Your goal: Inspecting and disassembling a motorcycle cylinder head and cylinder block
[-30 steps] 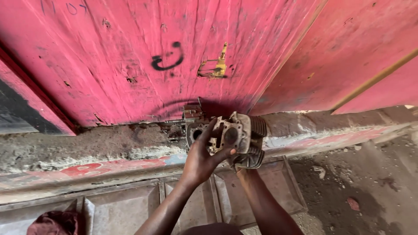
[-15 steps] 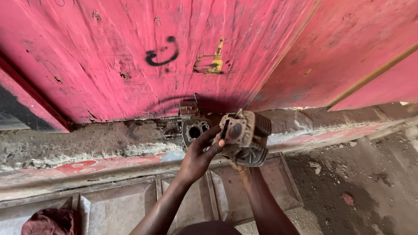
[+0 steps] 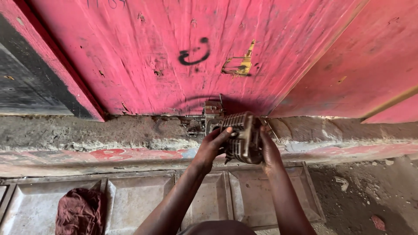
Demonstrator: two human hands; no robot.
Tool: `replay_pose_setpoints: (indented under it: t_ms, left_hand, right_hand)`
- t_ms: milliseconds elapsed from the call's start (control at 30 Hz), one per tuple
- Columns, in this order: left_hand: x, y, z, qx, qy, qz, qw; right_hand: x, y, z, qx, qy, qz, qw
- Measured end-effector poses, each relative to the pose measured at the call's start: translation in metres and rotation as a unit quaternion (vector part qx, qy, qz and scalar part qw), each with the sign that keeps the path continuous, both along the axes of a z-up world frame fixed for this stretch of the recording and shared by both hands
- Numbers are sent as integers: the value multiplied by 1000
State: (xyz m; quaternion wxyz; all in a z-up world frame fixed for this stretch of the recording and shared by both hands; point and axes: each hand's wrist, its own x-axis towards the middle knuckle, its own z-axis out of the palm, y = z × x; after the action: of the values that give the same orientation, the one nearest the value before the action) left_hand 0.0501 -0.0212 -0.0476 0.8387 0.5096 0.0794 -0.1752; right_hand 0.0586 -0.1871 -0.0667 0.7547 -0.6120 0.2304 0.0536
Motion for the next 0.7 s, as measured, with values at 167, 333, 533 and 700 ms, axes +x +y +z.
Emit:
replay_pose_setpoints:
  t_ms: [167, 333, 533, 700]
  left_hand:
    - [-20, 15, -9, -45, 112, 6, 993]
    - [-23, 25, -64, -167, 194, 50, 965]
    - [-24, 34, -96, -303, 236, 84, 919]
    - [-17, 43, -87, -290, 214, 104, 927]
  right_hand:
    - [-32, 23, 48, -242, -27, 106, 964]
    - [-37, -1, -5, -442, -16, 277, 853]
    - [-49, 24, -25, -316, -179, 240, 900]
    - [-55, 41, -26, -154, -210, 303, 917]
